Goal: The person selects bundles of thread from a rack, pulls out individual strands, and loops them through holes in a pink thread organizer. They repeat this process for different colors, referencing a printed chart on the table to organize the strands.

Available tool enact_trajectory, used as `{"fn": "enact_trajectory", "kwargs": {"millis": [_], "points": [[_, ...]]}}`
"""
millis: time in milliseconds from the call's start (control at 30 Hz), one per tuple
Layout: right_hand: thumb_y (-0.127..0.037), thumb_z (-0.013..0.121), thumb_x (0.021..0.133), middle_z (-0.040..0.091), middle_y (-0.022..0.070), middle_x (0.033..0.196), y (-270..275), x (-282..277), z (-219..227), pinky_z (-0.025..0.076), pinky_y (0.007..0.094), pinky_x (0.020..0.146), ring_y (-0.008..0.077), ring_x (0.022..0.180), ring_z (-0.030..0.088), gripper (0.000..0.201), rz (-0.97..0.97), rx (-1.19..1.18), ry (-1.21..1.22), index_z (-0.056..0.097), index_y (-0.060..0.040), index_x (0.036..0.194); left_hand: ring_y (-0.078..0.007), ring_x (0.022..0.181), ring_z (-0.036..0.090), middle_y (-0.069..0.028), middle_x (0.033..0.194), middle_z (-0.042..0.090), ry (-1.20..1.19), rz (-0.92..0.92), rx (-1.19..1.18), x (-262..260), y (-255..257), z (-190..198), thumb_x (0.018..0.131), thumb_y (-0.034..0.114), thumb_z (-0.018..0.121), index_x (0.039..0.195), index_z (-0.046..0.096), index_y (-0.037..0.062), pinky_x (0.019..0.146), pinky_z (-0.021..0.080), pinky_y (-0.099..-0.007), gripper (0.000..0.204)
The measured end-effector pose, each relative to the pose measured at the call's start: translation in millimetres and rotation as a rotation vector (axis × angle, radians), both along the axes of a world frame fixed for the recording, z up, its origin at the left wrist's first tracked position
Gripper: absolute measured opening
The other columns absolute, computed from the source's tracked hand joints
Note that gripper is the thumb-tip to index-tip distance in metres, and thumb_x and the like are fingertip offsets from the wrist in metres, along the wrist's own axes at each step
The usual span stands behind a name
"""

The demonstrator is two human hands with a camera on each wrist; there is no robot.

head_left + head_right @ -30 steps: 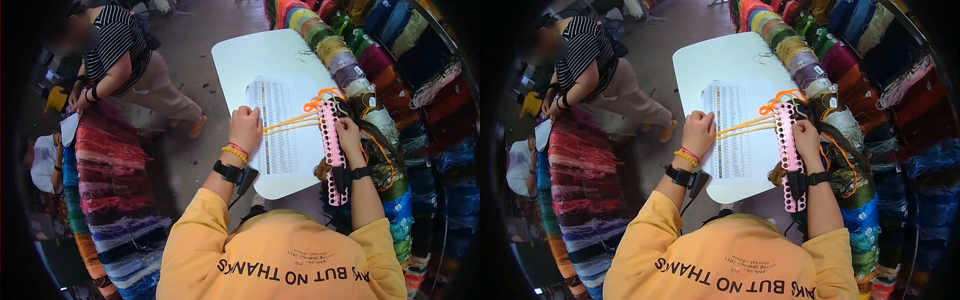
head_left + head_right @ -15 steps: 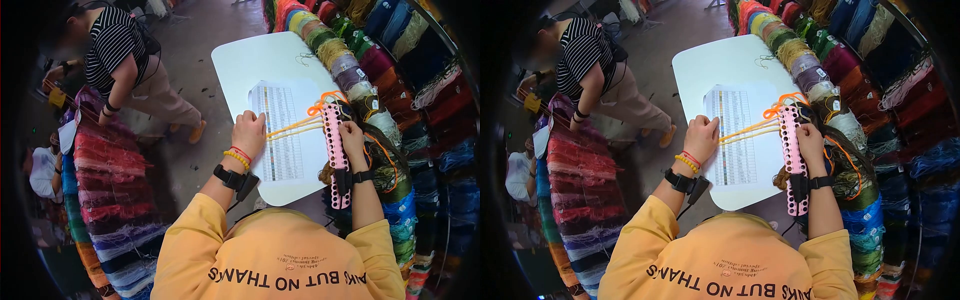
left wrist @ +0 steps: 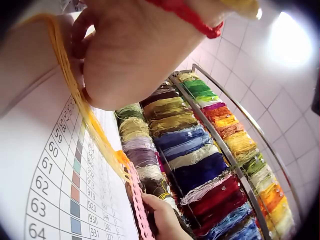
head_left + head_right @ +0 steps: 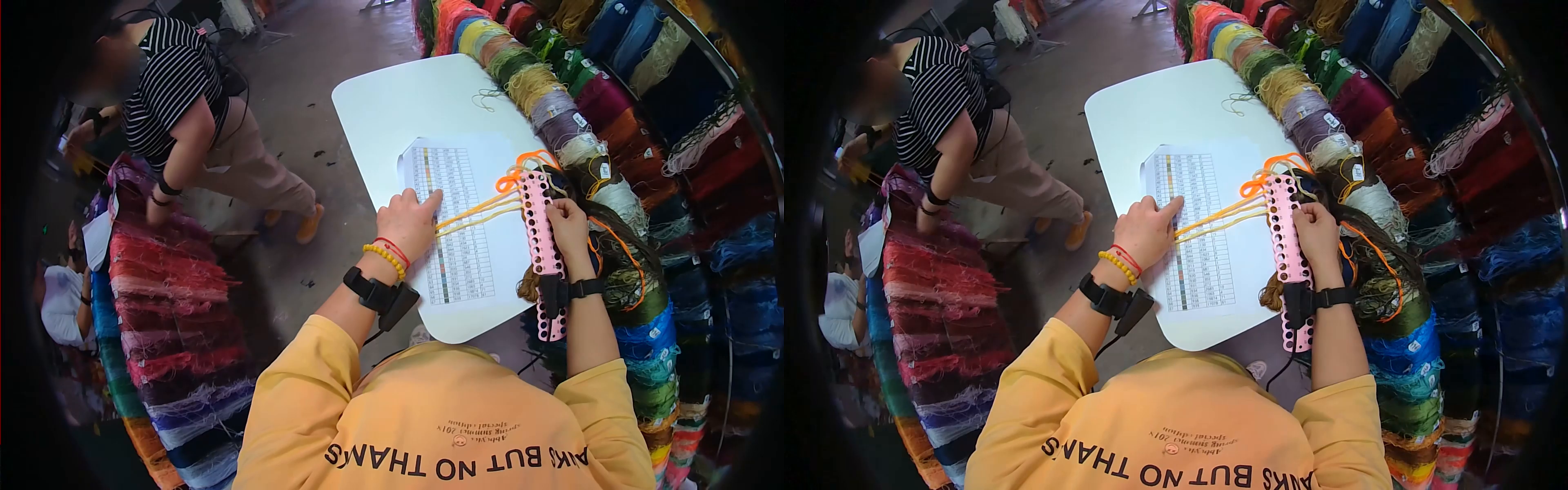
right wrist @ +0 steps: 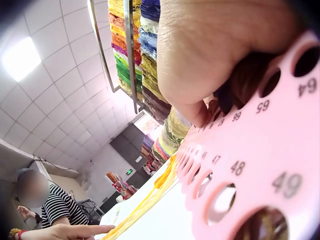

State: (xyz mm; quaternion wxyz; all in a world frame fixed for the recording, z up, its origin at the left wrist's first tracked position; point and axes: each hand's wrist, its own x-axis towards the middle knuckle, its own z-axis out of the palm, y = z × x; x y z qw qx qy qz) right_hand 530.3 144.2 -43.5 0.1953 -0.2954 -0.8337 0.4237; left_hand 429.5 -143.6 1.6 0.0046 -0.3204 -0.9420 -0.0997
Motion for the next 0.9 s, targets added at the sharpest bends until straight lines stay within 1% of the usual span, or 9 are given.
{"fn": "enact_trajectory", "kwargs": {"millis": [100, 300, 500, 567, 700, 733, 833, 867, 900], "points": [[-0.019, 0.065, 0.076, 0.057, 0.0011, 0.063, -6, 0, 8, 0.043, 0.0262, 0.056, 0.0096, 0.057, 0.051, 0.021, -0.018, 0.002, -0.005, 0.062, 0.0002, 0.084, -0.0232, 0.077, 0.057, -0.0099, 0.082, 0.053, -0.012, -0.006, 0.001, 0, -1, 0, 0.084, 0.018, 0.052, 0.121, 0.053, 0.0215, 0.064, 0.050, -0.0367, 0.037], [-0.017, 0.066, 0.075, 0.055, -0.0003, 0.063, -1, -2, 2, 0.041, 0.0235, 0.055, 0.0072, 0.057, 0.048, 0.020, -0.006, -0.032, 0.035, 0.062, 0.0016, 0.083, -0.0242, 0.077, 0.059, -0.0101, 0.083, 0.056, -0.070, -0.008, 0.012, 3, 0, -3, 0.084, 0.019, 0.052, 0.123, 0.050, 0.0199, 0.064, 0.051, -0.0368, 0.039], [-0.015, 0.063, 0.078, 0.058, 0.0032, 0.068, 4, -2, 6, 0.044, 0.0247, 0.058, 0.0088, 0.058, 0.052, 0.020, 0.035, -0.197, 0.116, 0.061, 0.0021, 0.088, -0.0248, 0.074, 0.062, -0.0098, 0.081, 0.061, -0.132, -0.006, -0.003, 3, 0, 0, 0.084, 0.019, 0.050, 0.123, 0.049, 0.0187, 0.064, 0.051, -0.0374, 0.039], [-0.015, 0.062, 0.079, 0.060, 0.0047, 0.072, 1, 6, 18, 0.045, 0.0255, 0.059, 0.0104, 0.061, 0.054, 0.019, 0.033, -0.071, 0.093, 0.061, 0.0016, 0.090, -0.0248, 0.073, 0.063, -0.0096, 0.081, 0.062, -0.128, -0.015, -0.002, 3, 0, -1, 0.084, 0.020, 0.050, 0.124, 0.048, 0.0186, 0.063, 0.051, -0.0377, 0.039], [-0.014, 0.061, 0.079, 0.062, 0.0063, 0.079, -21, 28, 64, 0.045, 0.0263, 0.061, 0.0127, 0.064, 0.055, 0.019, -0.002, 0.244, 0.037, 0.061, 0.0000, 0.092, -0.0252, 0.072, 0.063, -0.0094, 0.080, 0.062, -0.124, -0.026, -0.003, 2, -1, -2, 0.084, 0.020, 0.050, 0.123, 0.048, 0.0184, 0.062, 0.052, -0.0384, 0.039], [-0.014, 0.062, 0.079, 0.061, 0.0059, 0.082, -30, 35, 78, 0.045, 0.0262, 0.061, 0.0122, 0.065, 0.054, 0.019, -0.001, 0.286, 0.028, 0.061, -0.0009, 0.092, -0.0253, 0.072, 0.063, -0.0095, 0.080, 0.062, -0.127, -0.029, 0.000, 2, -1, -2, 0.084, 0.020, 0.050, 0.124, 0.047, 0.0184, 0.062, 0.052, -0.0385, 0.040], [-0.013, 0.061, 0.078, 0.060, 0.0057, 0.081, -42, 56, 98, 0.044, 0.0258, 0.060, 0.0119, 0.063, 0.052, 0.018, -0.017, 0.210, 0.068, 0.061, -0.0007, 0.092, -0.0252, 0.072, 0.064, -0.0094, 0.080, 0.063, -0.140, -0.034, -0.005, 1, -1, 0, 0.084, 0.020, 0.049, 0.124, 0.047, 0.0187, 0.062, 0.052, -0.0384, 0.040], [-0.011, 0.061, 0.081, 0.059, 0.0018, 0.079, -41, 65, 100, 0.042, 0.0226, 0.060, 0.0083, 0.063, 0.050, 0.015, 0.015, 0.223, 0.108, 0.061, -0.0010, 0.092, -0.0252, 0.072, 0.064, -0.0094, 0.080, 0.063, -0.143, -0.035, -0.009, 0, -1, 0, 0.084, 0.020, 0.049, 0.124, 0.047, 0.0187, 0.062, 0.052, -0.0383, 0.040], [-0.011, 0.060, 0.082, 0.058, 0.0004, 0.079, -41, 74, 103, 0.042, 0.0216, 0.060, 0.0070, 0.064, 0.049, 0.014, 0.005, 0.177, 0.158, 0.061, -0.0012, 0.092, -0.0251, 0.072, 0.064, -0.0094, 0.080, 0.063, -0.136, -0.039, -0.014, 0, -1, 0, 0.084, 0.020, 0.049, 0.124, 0.047, 0.0188, 0.062, 0.052, -0.0381, 0.040]]}}
